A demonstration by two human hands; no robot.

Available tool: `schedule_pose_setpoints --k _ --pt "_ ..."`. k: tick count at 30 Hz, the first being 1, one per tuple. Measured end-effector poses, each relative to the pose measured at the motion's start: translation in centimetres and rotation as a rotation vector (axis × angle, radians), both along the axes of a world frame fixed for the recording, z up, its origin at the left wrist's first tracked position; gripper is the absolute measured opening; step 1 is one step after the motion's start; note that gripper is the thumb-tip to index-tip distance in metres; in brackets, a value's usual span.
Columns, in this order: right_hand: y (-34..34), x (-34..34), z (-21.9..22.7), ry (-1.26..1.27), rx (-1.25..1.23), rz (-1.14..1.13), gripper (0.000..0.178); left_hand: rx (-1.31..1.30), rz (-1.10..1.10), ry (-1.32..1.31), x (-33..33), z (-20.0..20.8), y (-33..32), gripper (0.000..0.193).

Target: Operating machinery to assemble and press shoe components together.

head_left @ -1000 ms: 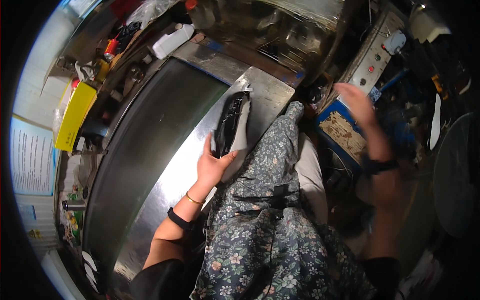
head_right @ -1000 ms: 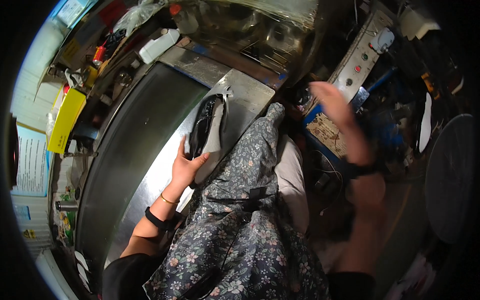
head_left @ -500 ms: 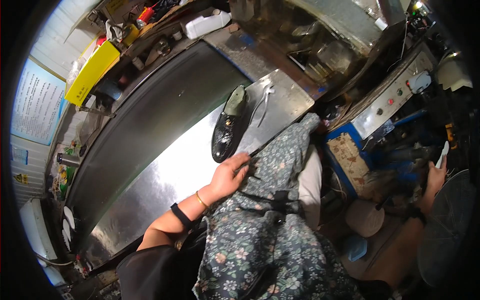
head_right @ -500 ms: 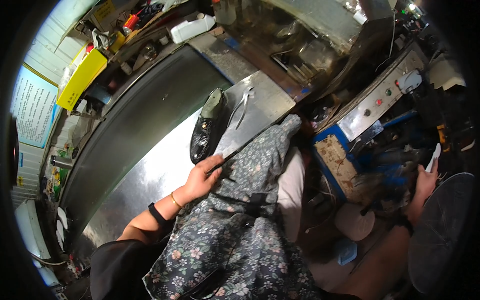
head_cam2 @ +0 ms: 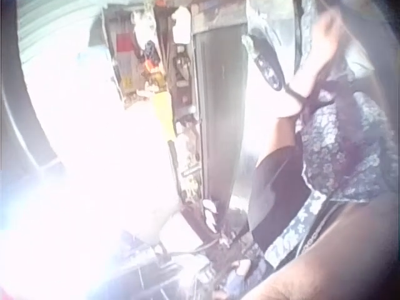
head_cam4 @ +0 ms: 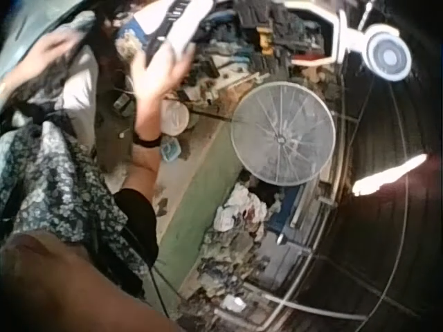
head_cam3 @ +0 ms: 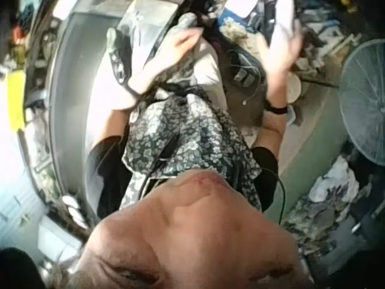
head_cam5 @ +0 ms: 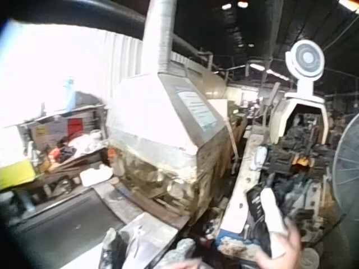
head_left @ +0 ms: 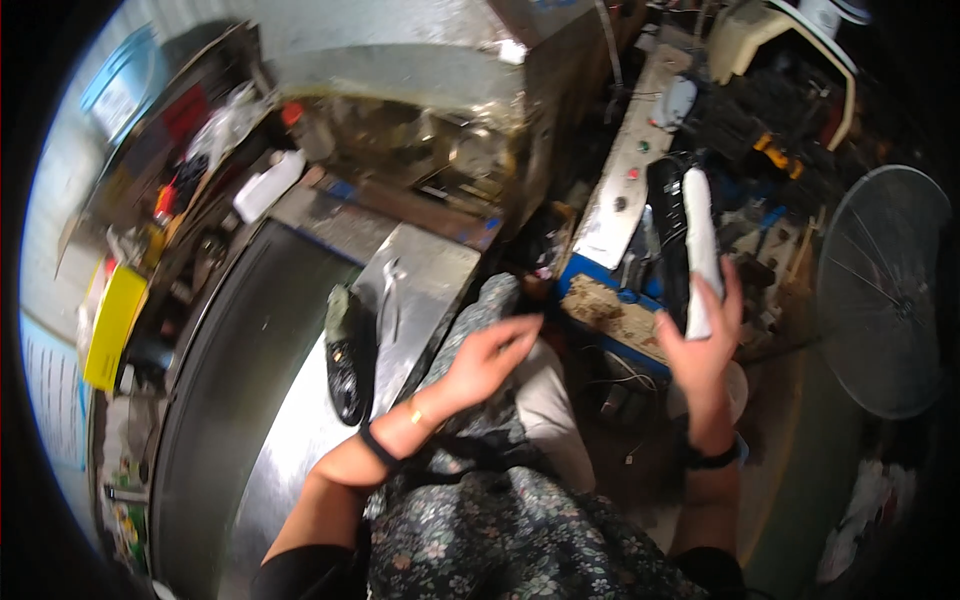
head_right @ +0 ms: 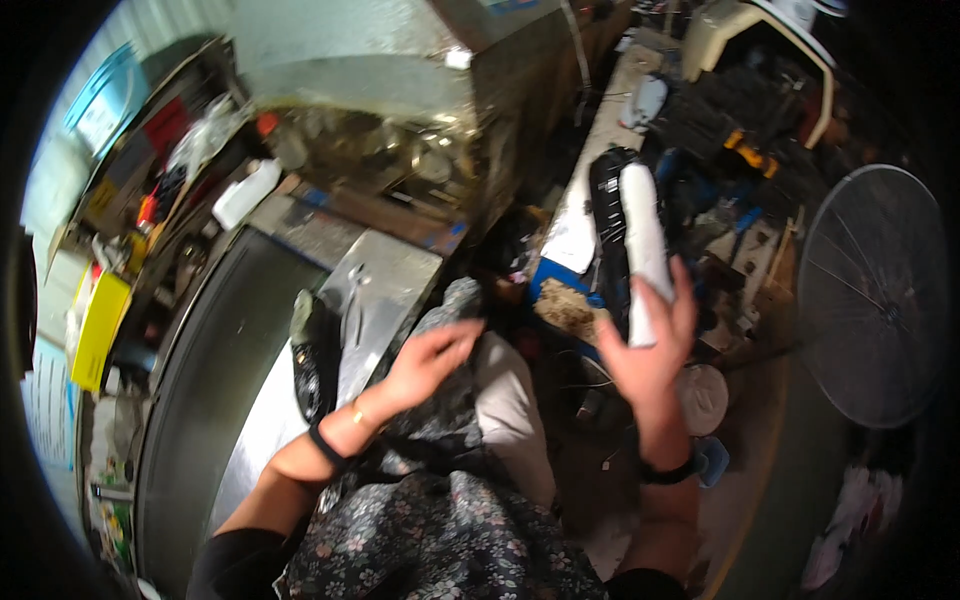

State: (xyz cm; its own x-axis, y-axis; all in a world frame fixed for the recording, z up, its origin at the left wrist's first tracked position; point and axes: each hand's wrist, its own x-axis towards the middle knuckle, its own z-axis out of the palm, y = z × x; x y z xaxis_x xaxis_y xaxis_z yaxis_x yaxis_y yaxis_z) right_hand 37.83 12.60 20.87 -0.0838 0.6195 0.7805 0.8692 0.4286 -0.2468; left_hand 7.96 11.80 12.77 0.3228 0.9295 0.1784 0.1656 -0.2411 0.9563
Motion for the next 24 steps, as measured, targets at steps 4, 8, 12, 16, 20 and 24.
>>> schedule_pose_setpoints --k 4,8,12,16,20,24 --pt "-5.0 -10.8 -3.5 0.168 -0.136 0.391 0.089 -0.696 0.289 -0.839 2.0 4.3 3.9 0.076" --pt "-6.2 -13.8 -5.0 0.644 -0.631 0.719 0.106 -0.613 0.291 -0.674 -2.9 4.3 0.6 0.058" --pt "-4.4 -11.6 -5.3 0.963 -1.374 0.981 0.068 -0.356 0.256 0.237 -2.4 0.6 -4.4 0.064" --pt "-6.2 -8.6 -8.0 1.254 -1.45 0.833 0.039 -0.014 0.186 0.066 -4.0 -0.2 -6.0 0.028" --pt "-6.8 -6.6 -12.3 1.615 -1.344 0.774 0.039 0.292 0.532 0.319 -10.0 -1.6 -6.4 0.029" --pt "-2.4 -11.0 -11.6 1.895 -1.087 0.809 0.037 0.3 0.849 0.826 -17.5 -5.4 -5.7 0.051"
